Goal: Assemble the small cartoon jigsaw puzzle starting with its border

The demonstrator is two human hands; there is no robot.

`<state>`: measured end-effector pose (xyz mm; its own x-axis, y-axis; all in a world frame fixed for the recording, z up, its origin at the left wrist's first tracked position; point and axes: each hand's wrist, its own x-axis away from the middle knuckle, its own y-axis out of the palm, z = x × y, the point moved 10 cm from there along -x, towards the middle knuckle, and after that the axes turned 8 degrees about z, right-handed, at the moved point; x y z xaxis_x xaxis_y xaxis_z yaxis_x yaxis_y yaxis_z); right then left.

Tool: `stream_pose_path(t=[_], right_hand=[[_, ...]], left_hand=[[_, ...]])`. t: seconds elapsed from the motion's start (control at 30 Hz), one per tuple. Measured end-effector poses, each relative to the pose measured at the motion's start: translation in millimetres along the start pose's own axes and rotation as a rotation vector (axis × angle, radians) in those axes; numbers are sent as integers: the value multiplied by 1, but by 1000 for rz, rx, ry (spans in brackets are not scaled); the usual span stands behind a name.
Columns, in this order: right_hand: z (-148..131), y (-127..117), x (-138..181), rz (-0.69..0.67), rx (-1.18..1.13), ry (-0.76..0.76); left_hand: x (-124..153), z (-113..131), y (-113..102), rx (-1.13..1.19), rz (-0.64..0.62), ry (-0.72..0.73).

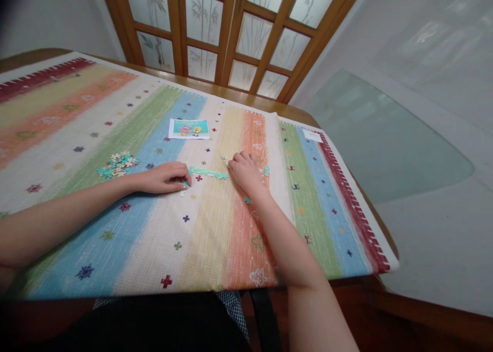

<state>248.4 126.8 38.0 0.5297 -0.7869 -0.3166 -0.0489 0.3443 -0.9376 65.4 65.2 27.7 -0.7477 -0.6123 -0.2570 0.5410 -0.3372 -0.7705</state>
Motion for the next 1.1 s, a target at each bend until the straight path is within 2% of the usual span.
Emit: stream_pose_path(t=[0.1, 0.2, 0.27, 0.33, 0.4, 0.47, 0.7, 1.1], right_hand=[[-7, -5, -4, 22, 89, -96], [-24, -24, -3, 97, 82, -139], [-54, -44, 7, 193, 1, -240], [-94, -59, 24, 248, -113, -420], [-126, -65, 40, 267, -199, -546], [-141, -66, 48, 270, -268, -596], [-146, -52, 49, 207, -319, -611], [-154, -51, 50, 186, -218, -529]], left_hand=[[1, 0, -1, -6, 10, 1], [1, 2, -2, -5, 17, 8], [1, 3, -2, 1, 20, 13], [0, 3, -3, 1, 34, 14], [0, 2, -3, -3, 48, 13], [0, 1, -3, -5, 49, 13], [0, 1, -2, -3, 16, 9], [2, 2, 0, -46, 12, 17]])
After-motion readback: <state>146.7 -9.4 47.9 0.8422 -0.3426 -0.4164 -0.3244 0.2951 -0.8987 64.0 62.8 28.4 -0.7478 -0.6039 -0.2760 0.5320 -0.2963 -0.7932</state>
